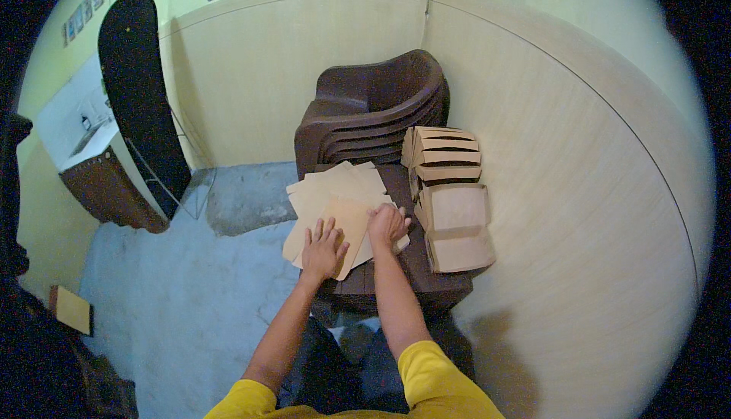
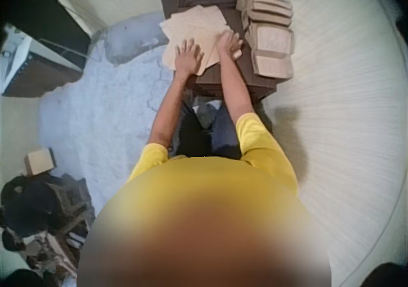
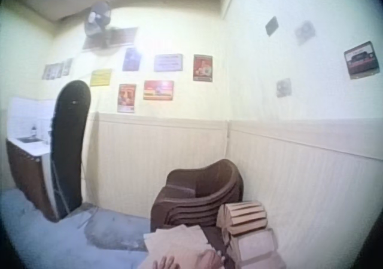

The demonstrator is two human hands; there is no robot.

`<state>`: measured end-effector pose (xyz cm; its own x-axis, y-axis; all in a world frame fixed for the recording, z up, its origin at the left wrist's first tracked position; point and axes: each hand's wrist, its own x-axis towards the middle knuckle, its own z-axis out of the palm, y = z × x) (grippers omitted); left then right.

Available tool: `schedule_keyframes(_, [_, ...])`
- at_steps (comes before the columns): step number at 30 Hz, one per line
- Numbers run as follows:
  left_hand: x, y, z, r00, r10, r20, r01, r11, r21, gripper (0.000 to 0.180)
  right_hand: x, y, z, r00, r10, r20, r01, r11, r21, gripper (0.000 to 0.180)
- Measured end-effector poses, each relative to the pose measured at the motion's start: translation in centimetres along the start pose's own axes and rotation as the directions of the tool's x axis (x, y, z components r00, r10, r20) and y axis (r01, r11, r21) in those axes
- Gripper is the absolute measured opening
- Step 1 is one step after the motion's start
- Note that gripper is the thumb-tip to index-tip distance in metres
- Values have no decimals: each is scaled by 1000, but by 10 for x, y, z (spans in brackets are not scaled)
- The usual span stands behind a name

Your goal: The person folds flat cardboard sheets into small rectangular boxes by hand. They repeatedly pick up a sheet, fold the sides, tuck flaps, and place the finished box into a growing stack on the right side of the table.

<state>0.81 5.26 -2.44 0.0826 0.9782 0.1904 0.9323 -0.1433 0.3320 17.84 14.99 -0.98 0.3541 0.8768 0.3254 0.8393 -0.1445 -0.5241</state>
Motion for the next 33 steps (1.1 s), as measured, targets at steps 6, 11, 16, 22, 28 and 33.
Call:
schedule_keyframes(6, [-3, 9, -5, 998, -56, -25, 56, 998, -13, 53, 3, 6, -4, 990, -88, 110, 86, 996, 29, 25])
schedule_keyframes(11, [-1, 9, -1, 996, -73, -47, 74, 997, 8, 49, -92, 26, -34, 933, -349, 83, 327, 922, 208, 32])
schedule_keyframes(16, [-3, 10, -13, 996, -89, 18, 89, 996, -26, 51, -136, 34, -53, 908, -387, 159, 336, 901, 274, 36])
schedule_keyframes(22, [-15, -7, -44, 930, -302, -208, 272, 949, -161, 71, -122, 46, -68, 867, -480, 133, 437, 861, 259, 48])
schedule_keyframes(28, [-19, -20, -43, 864, -497, 81, 447, 683, -578, 80, -125, 43, -66, 902, -431, 42, 394, 858, 330, 50])
schedule_keyframes(33, [-11, -22, -50, 817, -574, -49, 512, 763, -393, 71, -125, 41, -73, 875, -467, 123, 424, 865, 268, 57])
